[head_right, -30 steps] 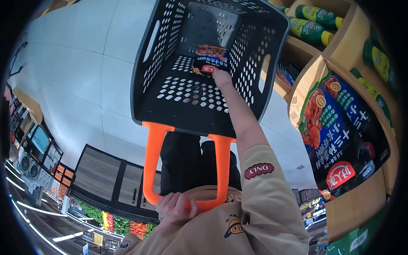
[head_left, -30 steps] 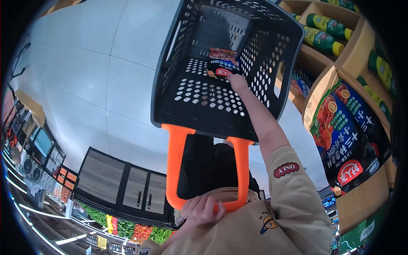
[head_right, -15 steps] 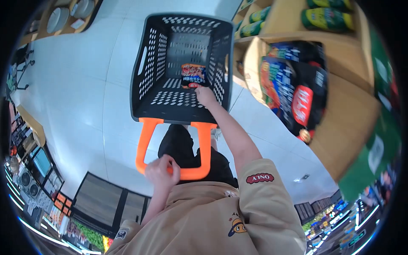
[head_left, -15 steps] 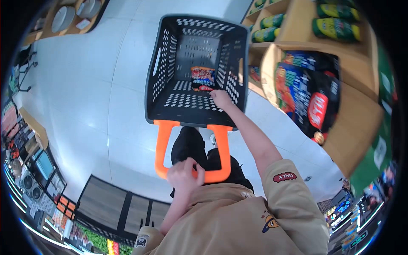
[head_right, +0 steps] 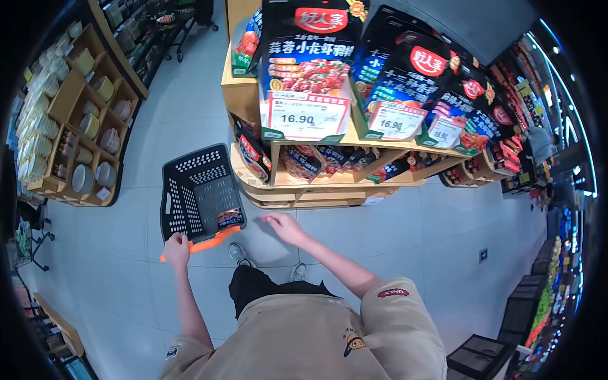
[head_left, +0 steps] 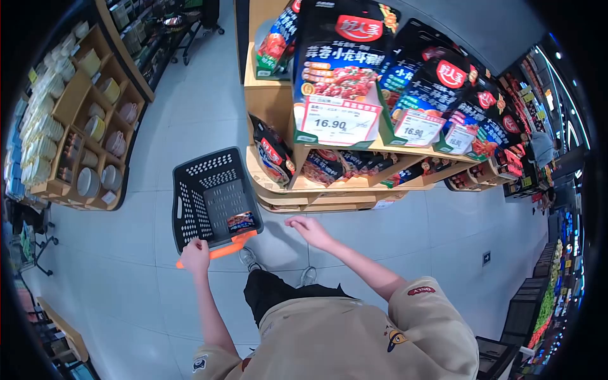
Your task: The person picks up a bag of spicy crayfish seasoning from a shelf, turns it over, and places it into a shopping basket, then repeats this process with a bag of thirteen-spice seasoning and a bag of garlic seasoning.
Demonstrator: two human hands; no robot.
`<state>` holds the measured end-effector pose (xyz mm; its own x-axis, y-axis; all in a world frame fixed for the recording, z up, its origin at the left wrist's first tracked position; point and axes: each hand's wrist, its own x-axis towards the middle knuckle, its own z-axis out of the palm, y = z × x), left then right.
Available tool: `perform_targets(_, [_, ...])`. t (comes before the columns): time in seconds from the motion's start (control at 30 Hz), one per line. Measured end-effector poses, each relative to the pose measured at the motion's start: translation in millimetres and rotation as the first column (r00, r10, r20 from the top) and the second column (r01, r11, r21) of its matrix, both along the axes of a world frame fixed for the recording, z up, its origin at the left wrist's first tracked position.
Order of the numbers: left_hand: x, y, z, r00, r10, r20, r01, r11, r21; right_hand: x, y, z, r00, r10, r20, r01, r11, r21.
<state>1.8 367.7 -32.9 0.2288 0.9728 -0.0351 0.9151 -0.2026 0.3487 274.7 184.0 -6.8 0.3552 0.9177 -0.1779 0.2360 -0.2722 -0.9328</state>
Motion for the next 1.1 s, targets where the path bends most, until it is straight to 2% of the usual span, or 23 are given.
perform_targets(0.03, [1,-2,1,1.000,0.012,-0.026,-0.012,1.000,0.000,14,-15,19,0.997,-0.013,0.082,0.012,1.000,0.016])
perform_targets(0.17, [-1,-6,0,1.000,0.022,-0.020,-0.020,0.997,0.072,64,-47,102,0.977,-0.153,0.152,0.135,0.983,0.122])
perform_targets(0.23, [1,-7,3,1.000,0.022,-0.011,-0.022,0.997,0.075,87,-54,127,0.949,-0.192,0.249,0.113,0.948,0.299])
perform_targets(0.3, [0,-9,1,1.000,0.010,-0.009,-0.009,0.998,0.066,105,-59,157,0.946,-0.262,0.192,0.182,0.917,0.355])
perform_targets(0.37, [0,-7,0,1.000,0.016,-0.015,-0.015,0.999,0.039,124,-63,183,0.929,-0.298,0.219,0.188,0.891,0.414])
perform_targets(0.63, [0,-4,3,0.999,-0.008,-0.050,0.010,1.000,0.021,200,-61,269,0.711,-0.540,0.450,0.206,0.772,0.601])
perform_targets(0.7, [0,-3,3,0.999,-0.005,-0.044,0.006,1.000,0.017,219,-58,291,0.559,-0.620,0.551,0.204,0.746,0.634])
perform_targets(0.83, [-1,-3,8,0.999,-0.012,-0.052,0.014,0.999,0.037,242,-47,335,0.116,-0.621,0.775,0.042,0.782,0.621])
perform_targets(0.9, [-1,-1,2,1.000,-0.015,-0.023,0.016,0.999,0.038,263,-40,341,0.060,-0.582,0.811,0.043,0.814,0.580])
perform_targets(1.0, [-2,3,-2,0.999,-0.015,-0.038,0.016,1.000,0.024,283,-34,342,0.076,-0.527,0.847,0.039,0.850,0.525])
perform_targets(1.07, [-2,4,-3,0.999,-0.017,-0.032,0.018,0.999,0.038,286,-32,344,-0.017,-0.440,0.898,0.089,0.894,0.440])
perform_targets(1.1, [-2,4,-3,0.999,-0.015,-0.028,0.016,0.999,0.050,287,-33,345,-0.020,-0.438,0.899,0.094,0.894,0.438])
